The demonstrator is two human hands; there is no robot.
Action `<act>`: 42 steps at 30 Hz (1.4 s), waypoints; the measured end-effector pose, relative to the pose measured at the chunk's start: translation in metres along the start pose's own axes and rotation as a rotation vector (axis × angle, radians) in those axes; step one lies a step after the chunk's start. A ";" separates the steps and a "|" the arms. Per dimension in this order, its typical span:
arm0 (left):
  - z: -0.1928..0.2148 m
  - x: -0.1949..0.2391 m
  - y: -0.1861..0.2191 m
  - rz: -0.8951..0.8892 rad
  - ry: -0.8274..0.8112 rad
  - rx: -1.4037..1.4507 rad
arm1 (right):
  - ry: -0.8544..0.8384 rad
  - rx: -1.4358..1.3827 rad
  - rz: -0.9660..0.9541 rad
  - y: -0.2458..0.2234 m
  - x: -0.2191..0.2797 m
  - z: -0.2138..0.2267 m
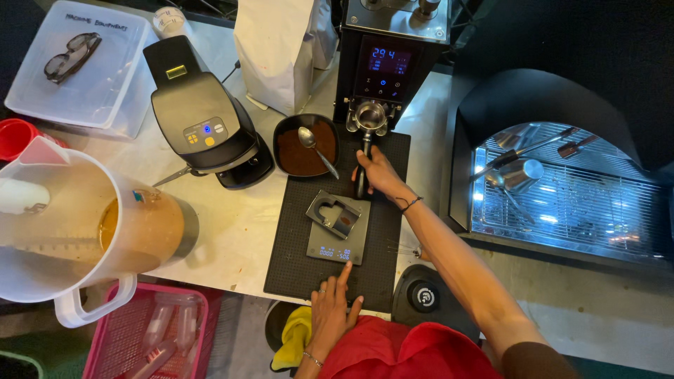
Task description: The person operates an espresso machine to steam milk in a metal pitcher. They then prepare a portafilter by wiping it, dosing it with coffee grounds from a grinder, and tamping the grounds. Finally, they lock the portafilter into the machine and initiate the brewing process.
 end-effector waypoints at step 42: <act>0.074 -0.011 0.112 -0.582 0.388 0.364 | -0.098 -0.608 0.478 0.040 0.156 -0.023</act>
Point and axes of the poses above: each hand's wrist, its own x-axis away from the middle knuckle, its own z-axis out of the back of the hand, y = z × x, the point moved 9 cm from there along -x, towards the middle knuckle, and after that the axes turned 9 degrees about x, right-handed, at the moved point
